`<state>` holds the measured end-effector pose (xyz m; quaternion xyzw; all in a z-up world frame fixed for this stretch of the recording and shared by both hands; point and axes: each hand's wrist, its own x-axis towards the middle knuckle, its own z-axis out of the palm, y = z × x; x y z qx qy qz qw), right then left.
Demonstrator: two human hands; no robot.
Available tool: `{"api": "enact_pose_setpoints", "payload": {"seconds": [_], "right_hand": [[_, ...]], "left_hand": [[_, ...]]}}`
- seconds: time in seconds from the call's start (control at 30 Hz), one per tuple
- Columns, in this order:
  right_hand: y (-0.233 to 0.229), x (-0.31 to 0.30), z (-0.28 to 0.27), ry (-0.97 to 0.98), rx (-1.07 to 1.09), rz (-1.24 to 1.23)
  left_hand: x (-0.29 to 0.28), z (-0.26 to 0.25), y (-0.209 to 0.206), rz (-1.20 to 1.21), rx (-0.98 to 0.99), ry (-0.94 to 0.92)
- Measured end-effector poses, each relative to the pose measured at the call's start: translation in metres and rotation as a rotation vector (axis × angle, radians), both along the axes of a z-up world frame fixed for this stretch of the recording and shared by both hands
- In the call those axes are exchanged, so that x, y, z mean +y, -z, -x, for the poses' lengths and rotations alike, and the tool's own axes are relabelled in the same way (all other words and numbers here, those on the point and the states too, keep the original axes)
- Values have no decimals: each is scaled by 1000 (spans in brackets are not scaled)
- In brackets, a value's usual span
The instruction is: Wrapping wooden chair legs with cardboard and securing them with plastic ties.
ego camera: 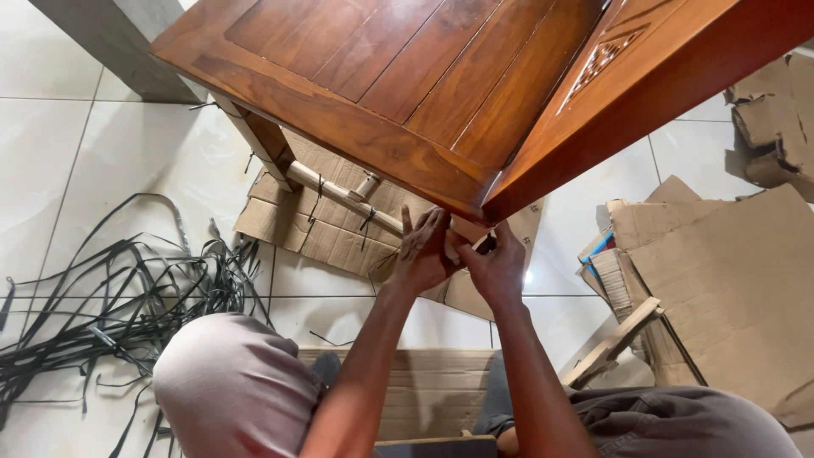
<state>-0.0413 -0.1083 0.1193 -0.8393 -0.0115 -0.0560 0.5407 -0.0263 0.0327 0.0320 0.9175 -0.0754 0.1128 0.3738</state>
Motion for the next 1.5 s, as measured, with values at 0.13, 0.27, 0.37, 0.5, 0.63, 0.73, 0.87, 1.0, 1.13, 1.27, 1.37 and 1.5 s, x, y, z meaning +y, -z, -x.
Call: {"api": "enact_pose_setpoints", "payload": {"seconds": [0.13, 0.27, 0.37, 0.5, 0.63, 0.73, 0.87, 1.0, 1.13, 1.27, 1.37, 1.5], "right_hand": [[-4, 2, 2, 40, 30, 15], [-8, 4, 2, 51, 57, -2], [-13, 5, 2, 58, 99, 6], [-13, 4, 2, 55, 110, 24], [-20, 8, 6, 52, 125, -8], [-19, 8, 8, 52, 115, 0], [-5, 2, 6, 26, 75, 67], [-5, -1, 6, 0, 45, 105], [-3, -6, 5, -37, 13, 142], [-28, -4, 10, -113, -56, 154], [-3, -11, 10, -139, -69, 151], [-3, 1, 31, -96, -163, 163]], "left_hand": [[16, 3, 1, -84, 113, 17], [23, 17, -43, 137, 157, 5], [26, 15, -52, 248, 134, -49], [28, 17, -62, 318, -22, -133], [30, 31, -91, 464, -57, -191], [20, 35, -66, 669, -52, -143], [6, 29, -26, 870, -105, -19], [9, 43, -58, 677, -120, -23], [0, 44, -69, 1037, 285, -137], [-10, 45, -90, 854, 375, -289], [-11, 45, -78, 946, 285, -265], [-3, 41, -52, 1202, 280, -165]]}}
